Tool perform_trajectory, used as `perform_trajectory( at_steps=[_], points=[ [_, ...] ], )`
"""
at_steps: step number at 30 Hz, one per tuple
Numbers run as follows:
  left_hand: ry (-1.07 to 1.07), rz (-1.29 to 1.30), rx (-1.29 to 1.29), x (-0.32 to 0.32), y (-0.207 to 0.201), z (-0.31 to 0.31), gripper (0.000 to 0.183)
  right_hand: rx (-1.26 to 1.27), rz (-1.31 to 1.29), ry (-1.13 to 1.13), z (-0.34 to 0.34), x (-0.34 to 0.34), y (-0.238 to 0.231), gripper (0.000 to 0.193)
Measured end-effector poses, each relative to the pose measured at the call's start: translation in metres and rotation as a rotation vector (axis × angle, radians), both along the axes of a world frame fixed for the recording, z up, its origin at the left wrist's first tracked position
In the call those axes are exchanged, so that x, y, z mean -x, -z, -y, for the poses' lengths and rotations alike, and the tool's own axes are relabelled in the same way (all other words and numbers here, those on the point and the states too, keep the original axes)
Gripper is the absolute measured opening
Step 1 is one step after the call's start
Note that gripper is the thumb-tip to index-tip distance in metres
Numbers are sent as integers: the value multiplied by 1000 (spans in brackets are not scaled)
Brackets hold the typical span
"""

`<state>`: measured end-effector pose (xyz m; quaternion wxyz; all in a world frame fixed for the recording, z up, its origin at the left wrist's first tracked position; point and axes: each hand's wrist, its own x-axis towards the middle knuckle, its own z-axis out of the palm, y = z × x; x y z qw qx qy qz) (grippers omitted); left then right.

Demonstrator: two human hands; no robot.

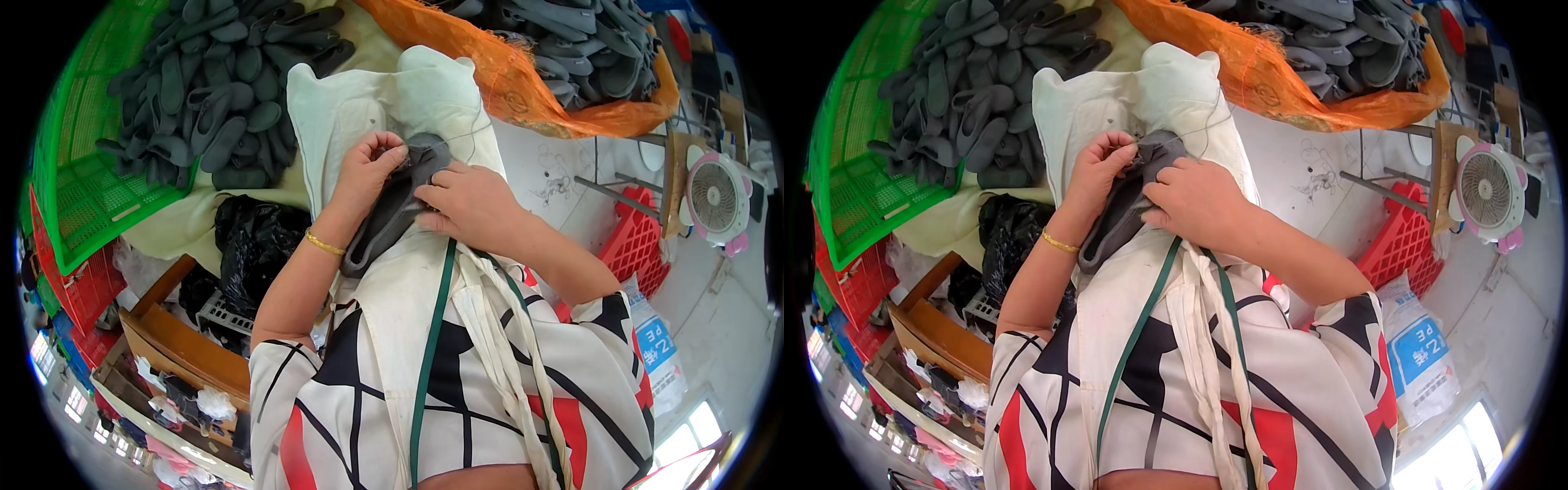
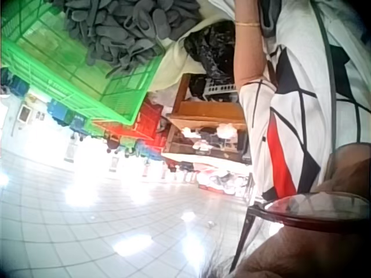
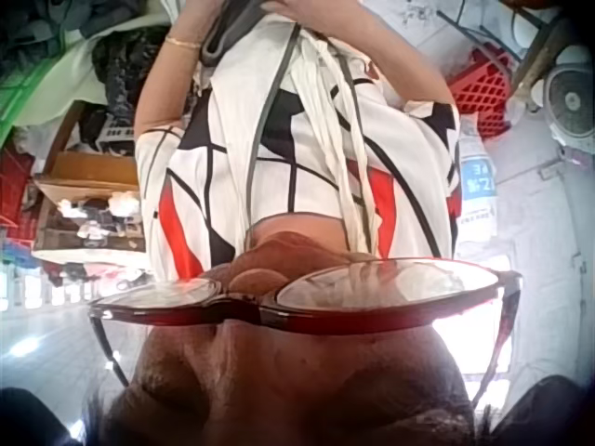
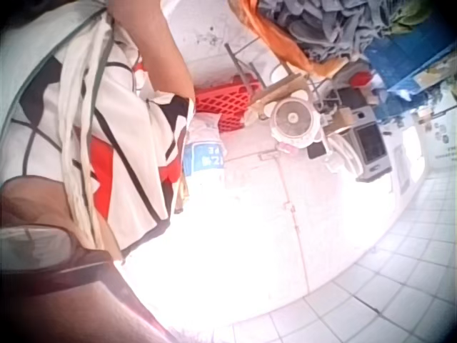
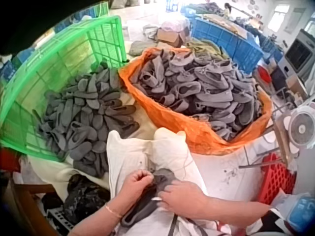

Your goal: The person sits on the floor and sews grey slipper uppers using a needle and thread. They pick up individual slipper parts from a green basket, stitch the edges together, and place the finished items into an orange sack.

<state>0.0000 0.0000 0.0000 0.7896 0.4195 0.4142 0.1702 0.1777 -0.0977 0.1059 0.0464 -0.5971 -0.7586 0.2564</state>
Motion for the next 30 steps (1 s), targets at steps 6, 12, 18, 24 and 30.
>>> perform_trajectory(
  at_steps=[6,12,18,24,30],
  points=[
    [368,-111,-684,1,-34,5,13,-40,-37,298,13,-31,31,18],
    [496,-399,-323,14,-52,13,25,-90,-177,297,27,-42,54,9],
    [294,-308,-145,10,-22,38,31,431,-1026,939,29,-82,25,11],
    [335,-352,-467,7,-58,40,41,-51,-908,808,18,-82,48,21],
    [202,-201,-561,18,-77,41,40,101,-753,721,-15,-35,31,31]
  ],
)
